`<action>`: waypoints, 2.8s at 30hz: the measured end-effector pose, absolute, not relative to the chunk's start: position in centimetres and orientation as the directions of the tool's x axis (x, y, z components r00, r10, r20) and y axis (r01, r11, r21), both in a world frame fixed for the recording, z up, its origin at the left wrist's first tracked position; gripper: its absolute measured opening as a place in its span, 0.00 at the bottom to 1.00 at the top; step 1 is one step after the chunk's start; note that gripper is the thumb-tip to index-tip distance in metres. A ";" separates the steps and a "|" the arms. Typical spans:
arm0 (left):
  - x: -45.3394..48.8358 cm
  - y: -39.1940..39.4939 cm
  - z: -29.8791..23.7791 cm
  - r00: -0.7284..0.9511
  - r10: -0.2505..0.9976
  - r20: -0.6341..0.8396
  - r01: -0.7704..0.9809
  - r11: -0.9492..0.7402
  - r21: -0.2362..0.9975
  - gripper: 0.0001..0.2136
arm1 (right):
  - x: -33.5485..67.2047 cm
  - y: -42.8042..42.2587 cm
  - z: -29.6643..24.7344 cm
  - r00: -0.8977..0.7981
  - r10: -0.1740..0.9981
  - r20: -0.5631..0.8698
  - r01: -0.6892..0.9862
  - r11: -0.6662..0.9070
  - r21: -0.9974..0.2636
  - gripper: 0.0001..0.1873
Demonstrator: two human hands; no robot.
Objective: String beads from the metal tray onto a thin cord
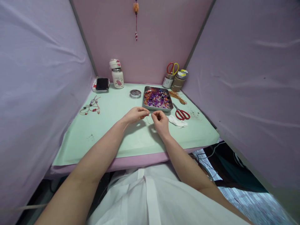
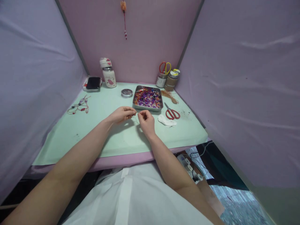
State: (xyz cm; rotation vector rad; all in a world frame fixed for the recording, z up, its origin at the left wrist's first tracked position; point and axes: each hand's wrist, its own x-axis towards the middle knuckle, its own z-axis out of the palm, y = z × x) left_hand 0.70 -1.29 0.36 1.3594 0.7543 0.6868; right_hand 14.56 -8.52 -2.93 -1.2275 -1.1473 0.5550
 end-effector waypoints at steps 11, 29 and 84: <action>0.6 -1.1 0.0 0.641 0.768 -0.017 0.057 -0.025 0.998 0.09 | 14.6 -8.6 -3.0 0.333 0.832 0.444 0.310 0.348 -0.885 0.09; 0.7 -2.1 1.2 0.574 0.814 0.086 0.130 -0.194 0.973 0.08 | 14.6 -8.3 -3.2 0.365 0.827 0.429 0.278 0.342 -0.897 0.07; -0.5 0.3 0.3 0.372 0.750 0.547 0.402 -0.661 0.634 0.07 | 15.4 -8.1 -3.6 0.398 0.828 0.395 0.412 0.223 -0.883 0.05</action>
